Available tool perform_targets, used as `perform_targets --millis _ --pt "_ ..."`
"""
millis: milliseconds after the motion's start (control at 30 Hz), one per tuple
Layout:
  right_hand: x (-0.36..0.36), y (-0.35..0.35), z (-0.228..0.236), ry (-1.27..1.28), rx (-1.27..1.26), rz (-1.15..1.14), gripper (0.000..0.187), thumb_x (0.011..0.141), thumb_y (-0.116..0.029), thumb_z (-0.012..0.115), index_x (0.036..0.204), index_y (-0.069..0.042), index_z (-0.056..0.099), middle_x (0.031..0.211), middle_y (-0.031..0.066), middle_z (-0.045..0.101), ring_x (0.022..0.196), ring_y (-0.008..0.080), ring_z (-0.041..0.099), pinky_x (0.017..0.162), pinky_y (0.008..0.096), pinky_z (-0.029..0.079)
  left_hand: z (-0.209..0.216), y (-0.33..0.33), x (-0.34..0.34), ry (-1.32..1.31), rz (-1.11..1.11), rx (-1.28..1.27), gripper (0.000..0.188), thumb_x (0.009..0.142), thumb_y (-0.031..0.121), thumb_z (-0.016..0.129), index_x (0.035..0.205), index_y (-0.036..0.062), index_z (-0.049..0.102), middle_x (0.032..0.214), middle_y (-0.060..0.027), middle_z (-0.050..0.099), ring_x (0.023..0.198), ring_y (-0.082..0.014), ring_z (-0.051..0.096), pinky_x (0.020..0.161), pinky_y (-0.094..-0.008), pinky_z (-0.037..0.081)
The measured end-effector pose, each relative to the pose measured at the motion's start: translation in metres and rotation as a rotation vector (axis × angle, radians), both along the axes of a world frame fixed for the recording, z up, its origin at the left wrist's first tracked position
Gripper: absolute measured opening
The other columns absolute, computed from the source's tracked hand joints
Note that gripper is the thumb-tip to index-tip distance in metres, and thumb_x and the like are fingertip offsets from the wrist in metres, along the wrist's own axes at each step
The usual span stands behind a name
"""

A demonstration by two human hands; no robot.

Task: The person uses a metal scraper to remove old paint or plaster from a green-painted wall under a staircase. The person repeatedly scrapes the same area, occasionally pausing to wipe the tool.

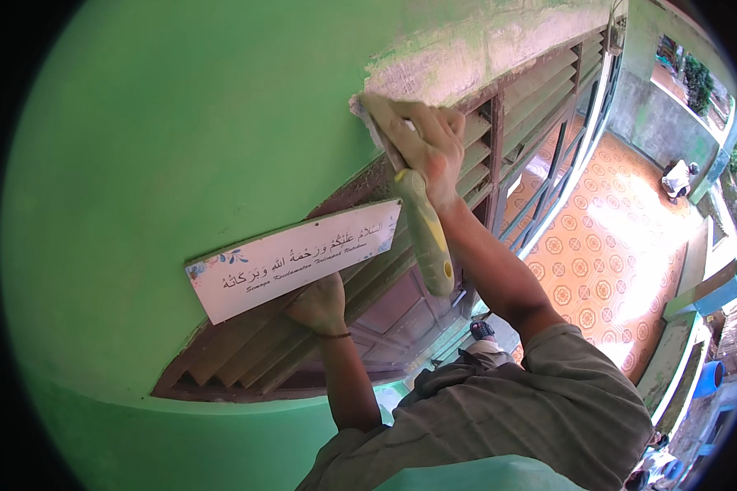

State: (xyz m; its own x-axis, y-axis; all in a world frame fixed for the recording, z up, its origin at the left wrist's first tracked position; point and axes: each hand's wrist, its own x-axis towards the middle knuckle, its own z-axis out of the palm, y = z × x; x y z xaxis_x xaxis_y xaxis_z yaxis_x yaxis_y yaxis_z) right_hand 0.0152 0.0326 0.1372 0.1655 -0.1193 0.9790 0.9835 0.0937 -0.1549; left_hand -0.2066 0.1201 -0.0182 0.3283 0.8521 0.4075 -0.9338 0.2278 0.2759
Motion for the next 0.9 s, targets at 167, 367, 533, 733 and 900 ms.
perform_targets --millis 167,367,533,733,900 --pt "-0.002 -0.001 0.006 0.017 -0.015 0.013 0.035 0.08 -0.011 0.077 0.115 -0.016 0.075 0.093 -0.0041 0.068 0.073 0.0156 0.059 0.081 0.033 0.04 0.003 -0.002 -0.001 -0.142 -0.154 -0.019 0.054 0.107 0.036 0.039 0.146 -0.0012 0.043 0.154 -0.015 0.041 0.144 -0.0292 0.036 0.123 -0.0447 0.025" --pt "0.002 -0.004 0.023 0.085 -0.07 -0.011 0.036 0.081 -0.012 0.075 0.117 -0.018 0.075 0.091 -0.0044 0.066 0.073 0.0149 0.06 0.08 0.0335 0.042 0.009 -0.007 0.001 -0.093 -0.073 -0.088 0.057 0.106 0.038 0.041 0.147 -0.0007 0.043 0.153 -0.0157 0.042 0.145 -0.0307 0.035 0.123 -0.0468 0.024" --pt "-0.007 -0.003 0.011 -0.038 0.015 -0.015 0.04 0.078 -0.011 0.077 0.117 -0.017 0.075 0.093 -0.0038 0.067 0.074 0.0157 0.06 0.081 0.0335 0.042 0.009 -0.004 0.001 -0.129 -0.105 -0.062 0.056 0.106 0.037 0.04 0.147 -0.001 0.043 0.153 -0.016 0.042 0.145 -0.0311 0.035 0.123 -0.047 0.024" --pt "-0.002 0.001 0.014 -0.05 0.058 -0.013 0.042 0.076 -0.009 0.077 0.117 -0.017 0.074 0.091 -0.0031 0.066 0.073 0.0166 0.059 0.081 0.0345 0.041 0.006 -0.005 -0.001 -0.146 -0.141 0.035 0.055 0.107 0.035 0.038 0.148 -0.0011 0.041 0.154 -0.0158 0.041 0.145 -0.031 0.034 0.123 -0.0468 0.025" --pt "0.004 0.006 0.021 -0.019 0.053 -0.048 0.041 0.075 -0.008 0.077 0.116 -0.018 0.075 0.087 -0.0024 0.064 0.071 0.0167 0.058 0.08 0.0352 0.041 0.005 -0.003 -0.002 -0.151 -0.132 -0.03 0.056 0.107 0.037 0.037 0.148 -0.0006 0.041 0.155 -0.0156 0.04 0.145 -0.0312 0.034 0.122 -0.0475 0.025"
